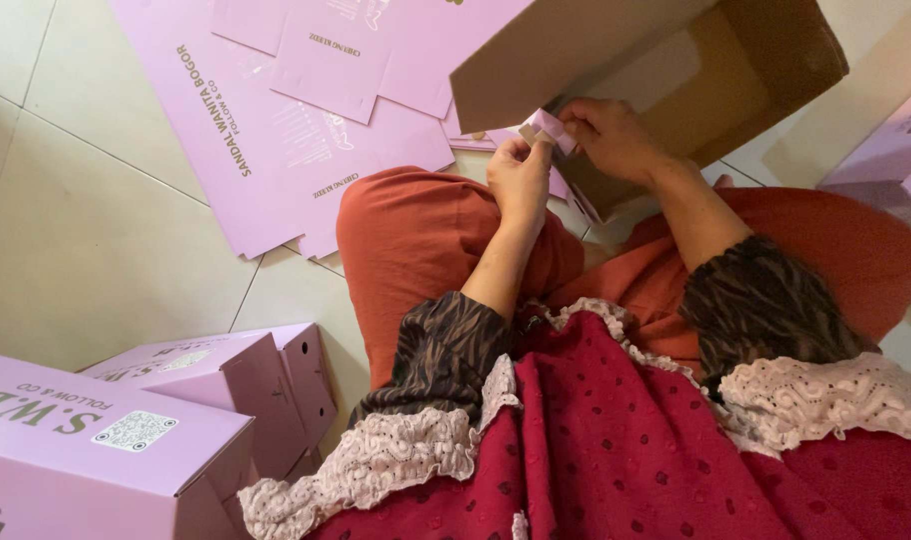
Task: The person sits on the floor folding flat pink cardboard blanks into shoe boxes. They fold the side panels, tuck the corner tabs to lock the box shape, press the base flat, and place the finished box with a stack of completed boxes beside them.
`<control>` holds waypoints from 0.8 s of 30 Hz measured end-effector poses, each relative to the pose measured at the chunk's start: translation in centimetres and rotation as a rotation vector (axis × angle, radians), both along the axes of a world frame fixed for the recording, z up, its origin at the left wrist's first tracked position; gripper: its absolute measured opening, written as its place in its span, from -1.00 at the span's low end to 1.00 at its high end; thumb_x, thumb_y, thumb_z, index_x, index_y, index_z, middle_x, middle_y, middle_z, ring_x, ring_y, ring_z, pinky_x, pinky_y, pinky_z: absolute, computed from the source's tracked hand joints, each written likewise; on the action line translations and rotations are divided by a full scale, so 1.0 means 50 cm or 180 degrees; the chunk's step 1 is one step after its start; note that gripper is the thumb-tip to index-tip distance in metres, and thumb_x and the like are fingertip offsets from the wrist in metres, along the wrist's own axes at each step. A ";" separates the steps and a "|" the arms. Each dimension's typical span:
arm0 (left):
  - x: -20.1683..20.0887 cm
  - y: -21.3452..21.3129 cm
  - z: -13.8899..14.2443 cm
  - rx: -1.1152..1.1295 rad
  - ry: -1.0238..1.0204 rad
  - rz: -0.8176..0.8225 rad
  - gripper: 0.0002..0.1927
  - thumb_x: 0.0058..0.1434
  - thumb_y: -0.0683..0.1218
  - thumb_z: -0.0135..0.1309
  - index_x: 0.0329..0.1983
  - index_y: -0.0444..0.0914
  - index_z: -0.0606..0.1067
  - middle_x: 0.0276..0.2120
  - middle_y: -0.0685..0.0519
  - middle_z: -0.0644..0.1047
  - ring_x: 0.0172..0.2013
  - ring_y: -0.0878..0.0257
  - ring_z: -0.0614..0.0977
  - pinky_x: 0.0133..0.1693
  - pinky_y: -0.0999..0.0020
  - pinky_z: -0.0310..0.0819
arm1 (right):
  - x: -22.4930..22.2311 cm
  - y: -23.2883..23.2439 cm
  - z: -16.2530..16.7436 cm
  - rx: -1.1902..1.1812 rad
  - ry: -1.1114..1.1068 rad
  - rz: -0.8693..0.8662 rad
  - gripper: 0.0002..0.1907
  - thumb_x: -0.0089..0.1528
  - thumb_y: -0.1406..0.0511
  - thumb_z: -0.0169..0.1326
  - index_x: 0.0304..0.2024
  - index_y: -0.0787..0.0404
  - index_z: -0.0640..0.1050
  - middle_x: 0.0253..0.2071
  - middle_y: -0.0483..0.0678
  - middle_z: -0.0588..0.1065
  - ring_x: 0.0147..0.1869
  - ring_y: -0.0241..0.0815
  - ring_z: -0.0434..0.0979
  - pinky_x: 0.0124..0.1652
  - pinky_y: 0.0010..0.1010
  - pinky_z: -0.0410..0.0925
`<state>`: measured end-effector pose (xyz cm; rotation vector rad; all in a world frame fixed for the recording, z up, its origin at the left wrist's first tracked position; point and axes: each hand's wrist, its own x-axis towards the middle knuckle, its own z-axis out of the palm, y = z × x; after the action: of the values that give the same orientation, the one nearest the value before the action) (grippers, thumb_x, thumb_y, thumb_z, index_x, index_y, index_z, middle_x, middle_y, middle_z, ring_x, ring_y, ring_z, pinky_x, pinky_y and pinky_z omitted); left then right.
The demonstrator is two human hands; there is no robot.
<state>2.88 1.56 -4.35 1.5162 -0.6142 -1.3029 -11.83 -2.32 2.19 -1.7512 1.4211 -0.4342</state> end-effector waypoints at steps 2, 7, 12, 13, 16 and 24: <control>-0.001 -0.005 -0.016 -0.0131 0.0462 -0.0029 -0.83 0.15 -0.11 0.21 -0.37 -0.34 0.53 -0.55 0.11 0.52 -0.54 0.40 0.47 -0.47 0.47 0.36 | -0.006 -0.004 -0.008 0.0020 -0.0128 -0.0008 -0.78 0.39 0.35 -0.04 0.00 0.32 0.56 -0.28 0.02 0.60 -0.25 -0.19 0.60 -0.22 -0.36 0.43; 0.000 -0.008 -0.051 -0.0089 0.0994 -0.0068 -0.84 0.16 -0.15 0.22 -0.35 -0.34 0.50 -0.52 0.11 0.52 -0.53 0.39 0.49 -0.45 0.49 0.40 | -0.011 -0.009 -0.023 0.0133 -0.0167 -0.0059 -0.79 0.40 0.34 -0.03 -0.02 0.32 0.56 -0.30 0.00 0.59 -0.29 -0.25 0.59 -0.25 -0.39 0.43; -0.001 -0.005 -0.048 -0.0142 0.0862 -0.0057 -0.85 0.16 -0.15 0.22 -0.35 -0.34 0.53 -0.52 0.11 0.52 -0.54 0.40 0.48 -0.46 0.50 0.39 | -0.015 -0.010 -0.018 0.0020 -0.0117 0.0117 -0.80 0.39 0.34 -0.01 -0.05 0.33 0.57 -0.33 0.00 0.59 -0.31 -0.26 0.60 -0.26 -0.40 0.43; -0.002 -0.005 -0.044 -0.0163 0.0778 -0.0052 -0.86 0.16 -0.15 0.21 -0.35 -0.34 0.53 -0.53 0.11 0.53 -0.54 0.40 0.48 -0.46 0.50 0.38 | -0.016 -0.012 -0.015 0.0057 -0.0103 0.0112 -0.80 0.39 0.34 -0.02 -0.05 0.32 0.57 -0.33 -0.01 0.59 -0.31 -0.26 0.60 -0.26 -0.40 0.44; -0.002 0.000 -0.035 -0.0235 0.0591 -0.0025 -0.87 0.16 -0.16 0.20 -0.34 -0.35 0.55 -0.52 0.10 0.53 -0.53 0.41 0.48 -0.46 0.50 0.37 | -0.016 -0.013 -0.009 0.0116 -0.0043 0.0137 -0.80 0.39 0.33 0.00 -0.06 0.31 0.58 -0.34 -0.01 0.59 -0.32 -0.24 0.58 -0.27 -0.39 0.43; -0.002 -0.005 -0.018 -0.0325 0.0355 -0.0188 -0.84 0.17 -0.15 0.20 -0.28 -0.37 0.57 -0.44 0.11 0.58 -0.45 0.41 0.49 -0.40 0.46 0.39 | -0.011 0.003 -0.013 -0.0301 0.0077 -0.0122 -0.78 0.35 0.30 0.03 -0.08 0.31 0.61 -0.30 0.03 0.59 -0.30 -0.18 0.58 -0.24 -0.35 0.41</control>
<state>2.75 1.33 -5.24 1.3419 -0.6477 -1.3704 -12.37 -2.19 1.55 -1.8121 1.4746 -0.5096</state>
